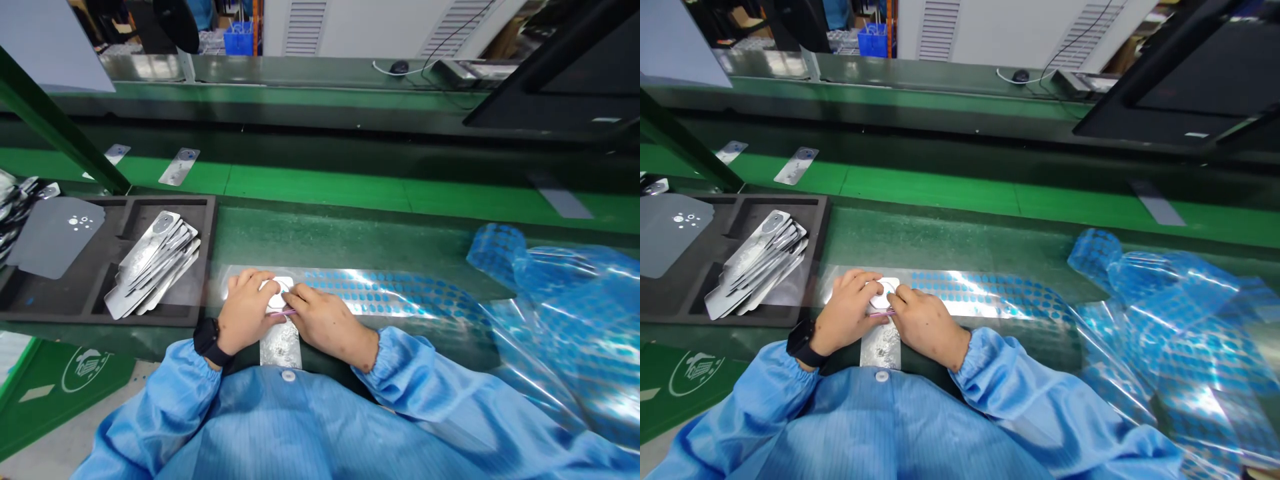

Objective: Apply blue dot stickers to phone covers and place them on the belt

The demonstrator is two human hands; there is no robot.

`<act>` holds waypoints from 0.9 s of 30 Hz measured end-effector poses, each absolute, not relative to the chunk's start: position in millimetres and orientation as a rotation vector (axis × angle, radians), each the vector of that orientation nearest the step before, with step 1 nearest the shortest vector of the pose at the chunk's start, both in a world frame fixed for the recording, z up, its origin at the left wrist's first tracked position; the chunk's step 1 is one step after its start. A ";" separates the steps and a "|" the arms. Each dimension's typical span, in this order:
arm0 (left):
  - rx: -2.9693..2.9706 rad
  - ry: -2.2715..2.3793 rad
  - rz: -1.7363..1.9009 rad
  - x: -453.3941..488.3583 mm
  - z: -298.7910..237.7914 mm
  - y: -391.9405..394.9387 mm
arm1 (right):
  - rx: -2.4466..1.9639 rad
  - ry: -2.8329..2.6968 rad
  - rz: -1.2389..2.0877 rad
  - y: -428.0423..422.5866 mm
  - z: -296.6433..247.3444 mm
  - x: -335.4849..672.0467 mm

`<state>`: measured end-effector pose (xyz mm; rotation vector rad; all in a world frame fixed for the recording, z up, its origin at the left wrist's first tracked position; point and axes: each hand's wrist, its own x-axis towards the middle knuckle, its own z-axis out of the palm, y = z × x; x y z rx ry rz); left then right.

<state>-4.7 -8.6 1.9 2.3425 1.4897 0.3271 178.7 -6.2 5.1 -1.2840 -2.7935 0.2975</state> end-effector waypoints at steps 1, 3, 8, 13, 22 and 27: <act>2.336 1.492 0.326 -4.5 1.9 -8.4 | -1.276 -2.794 0.301 -6.1 5.2 178.7; 2.315 1.483 0.326 -4.1 2.2 -7.7 | -1.276 -2.781 0.324 -5.9 5.5 179.1; 2.243 1.462 0.388 -3.2 2.7 -7.3 | -1.336 -2.727 0.448 -2.2 8.7 178.4; 2.209 1.469 0.480 -3.6 -1.1 -8.0 | -1.438 -2.568 0.731 17.3 16.1 175.3; 2.165 1.784 0.769 4.5 -1.5 -31.9 | -1.516 -2.293 1.050 52.5 25.7 171.4; 2.175 2.204 1.127 -67.3 45.9 -16.3 | -1.627 -1.898 0.794 144.7 67.2 178.9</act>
